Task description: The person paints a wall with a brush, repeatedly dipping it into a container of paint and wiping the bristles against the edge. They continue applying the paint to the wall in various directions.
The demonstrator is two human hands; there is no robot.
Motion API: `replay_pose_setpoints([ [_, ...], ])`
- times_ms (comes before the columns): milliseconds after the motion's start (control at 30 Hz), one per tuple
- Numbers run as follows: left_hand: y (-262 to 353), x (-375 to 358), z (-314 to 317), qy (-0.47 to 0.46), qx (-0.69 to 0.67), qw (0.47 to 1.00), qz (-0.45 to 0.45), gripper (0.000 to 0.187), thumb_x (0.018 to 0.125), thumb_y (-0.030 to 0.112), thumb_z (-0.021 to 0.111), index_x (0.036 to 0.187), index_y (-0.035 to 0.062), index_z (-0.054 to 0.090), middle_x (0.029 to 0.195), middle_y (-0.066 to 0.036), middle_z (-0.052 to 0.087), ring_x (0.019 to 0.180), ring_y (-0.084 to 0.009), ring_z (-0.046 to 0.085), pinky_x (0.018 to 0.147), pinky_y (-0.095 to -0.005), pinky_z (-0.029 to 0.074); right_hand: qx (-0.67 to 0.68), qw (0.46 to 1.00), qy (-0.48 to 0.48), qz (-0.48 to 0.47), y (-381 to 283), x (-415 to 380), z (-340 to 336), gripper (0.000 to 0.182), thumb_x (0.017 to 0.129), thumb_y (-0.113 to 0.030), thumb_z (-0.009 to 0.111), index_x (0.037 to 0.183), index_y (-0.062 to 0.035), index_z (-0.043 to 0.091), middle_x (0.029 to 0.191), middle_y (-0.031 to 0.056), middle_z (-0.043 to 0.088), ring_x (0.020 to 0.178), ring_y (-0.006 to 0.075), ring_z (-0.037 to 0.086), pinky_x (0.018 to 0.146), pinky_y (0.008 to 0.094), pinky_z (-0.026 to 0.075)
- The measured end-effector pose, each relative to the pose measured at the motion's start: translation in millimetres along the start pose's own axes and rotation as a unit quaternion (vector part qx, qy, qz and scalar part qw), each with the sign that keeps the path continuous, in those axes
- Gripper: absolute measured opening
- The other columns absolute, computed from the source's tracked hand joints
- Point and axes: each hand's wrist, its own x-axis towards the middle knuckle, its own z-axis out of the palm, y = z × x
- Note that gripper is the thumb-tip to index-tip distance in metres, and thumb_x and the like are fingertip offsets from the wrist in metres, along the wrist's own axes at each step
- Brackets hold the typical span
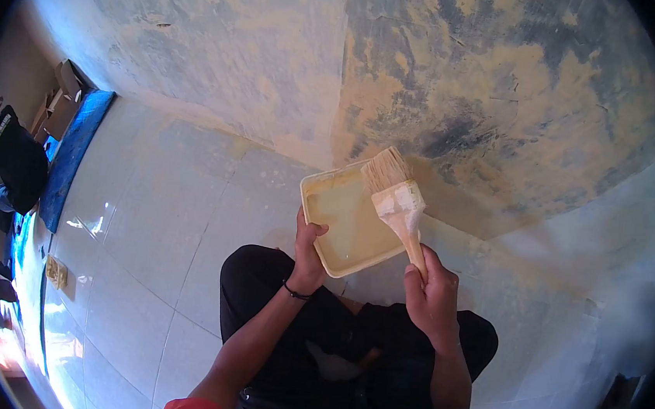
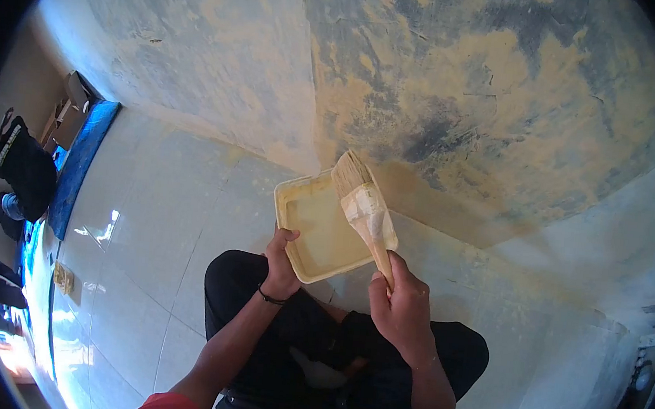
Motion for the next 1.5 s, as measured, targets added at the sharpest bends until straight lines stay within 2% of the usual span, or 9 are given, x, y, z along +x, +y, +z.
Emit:
replay_pose_setpoints([
  [233, 0.1, -2.2, 3.4, -0.012, 0.001, 1.0, 0.002, 0.063, 0.071, 0.013, 0.047, 0.13, 0.0038, 0.027, 0.12, -0.012, 0.041, 0.112, -0.0234, 0.043, 0.097, -0.0365, 0.037, -0.02, 0.999, -0.046, 0.019, 7.0, 0.4, 3.8, 0.026, 0.082, -0.008, 0.051, 0.104, 0.0049, 0.052, 0.067, 0.0216, 0.057, 0.062, 0.035, 0.061, 0.055, 0.038, 0.047],
  [467, -1.8, -0.4, 1.1, -0.02, 0.001, 1.0, -0.002, 0.063, 0.071, 0.013, 0.046, 0.13, 0.004, 0.027, 0.12, -0.011, 0.04, 0.113, -0.0236, 0.043, 0.096, -0.0365, 0.037, 0.007, 1.0, -0.006, 0.012, -10.0, -1.9, -2.8, 0.026, 0.082, -0.009, 0.05, 0.103, 0.0049, 0.052, 0.067, 0.0218, 0.057, 0.062, 0.035, 0.061, 0.055, 0.0386, 0.047],
  [633, -0.5, -2.7, 5.5, -0.017, 0.006, 1.0, 0.002, 0.062, 0.071, 0.013, 0.046, 0.129, 0.0049, 0.028, 0.119, -0.011, 0.041, 0.111, -0.0235, 0.043, 0.095, -0.0364, 0.038, 0.003, 0.997, -0.064, 0.032, 4.9, -2.0, 8.3, 0.027, 0.082, -0.009, 0.05, 0.106, 0.005, 0.051, 0.067, 0.0222, 0.056, 0.061, 0.0352, 0.061, 0.055, 0.0385, 0.047],
  [867, 0.3, -2.7, 5.8, -0.02, 0.013, 1.0, -0.001, 0.062, 0.071, 0.014, 0.047, 0.129, 0.0055, 0.028, 0.117, -0.011, 0.042, 0.11, -0.0233, 0.044, 0.094, -0.0364, 0.04, 0.031, 0.999, -0.016, 0.017, -10.5, -3.9, 1.8, 0.026, 0.082, -0.009, 0.051, 0.104, 0.0053, 0.051, 0.066, 0.0224, 0.056, 0.061, 0.0367, 0.06, 0.054, 0.0402, 0.046],
  [1033, -0.8, -3.0, 4.4, -0.018, 0.017, 1.0, -0.002, 0.064, 0.071, 0.013, 0.047, 0.13, 0.0056, 0.027, 0.118, -0.011, 0.041, 0.11, -0.0231, 0.044, 0.094, -0.0363, 0.04, -0.01, 0.997, -0.081, 0.008, 10.6, -4.1, 13.5, 0.024, 0.082, -0.008, 0.051, 0.102, 0.0053, 0.051, 0.066, 0.0233, 0.056, 0.062, 0.038, 0.059, 0.054, 0.0415, 0.047],
  [1267, -0.3, -4.5, 8.8, -0.025, 0.013, 1.0, 0.002, 0.064, 0.071, 0.013, 0.047, 0.13, 0.0049, 0.027, 0.119, -0.011, 0.041, 0.11, -0.0229, 0.044, 0.095, -0.0365, 0.039, -0.012, 0.999, -0.053, -0.001, 3.9, -1.0, 12.0, 0.024, 0.081, -0.009, 0.052, 0.1, 0.0051, 0.052, 0.064, 0.0225, 0.056, 0.061, 0.0382, 0.059, 0.054, 0.0413, 0.046],
  [1333, -0.7, -4.4, 6.5, -0.029, 0.014, 0.999, -0.01, 0.064, 0.07, 0.013, 0.047, 0.13, 0.0049, 0.026, 0.119, -0.011, 0.041, 0.111, -0.023, 0.044, 0.095, -0.0365, 0.039, -0.012, 0.999, -0.046, 0.003, 7.7, -2.2, 11.4, 0.025, 0.08, -0.008, 0.052, 0.101, 0.0056, 0.055, 0.064, 0.0224, 0.054, 0.057, 0.031, 0.06, 0.053, 0.0342, 0.044],
  [1500, -0.4, -7.5, 12.1, -0.055, 0.009, 0.998, -0.027, 0.065, 0.07, 0.013, 0.047, 0.132, 0.0055, 0.026, 0.12, -0.011, 0.041, 0.112, -0.023, 0.043, 0.096, -0.0364, 0.038, -0.008, 0.998, -0.065, 0.006, 5.6, 1.2, 5.2, 0.026, 0.078, -0.008, 0.053, 0.101, 0.0058, 0.055, 0.063, 0.0229, 0.053, 0.057, 0.0308, 0.06, 0.053, 0.0335, 0.045],
])
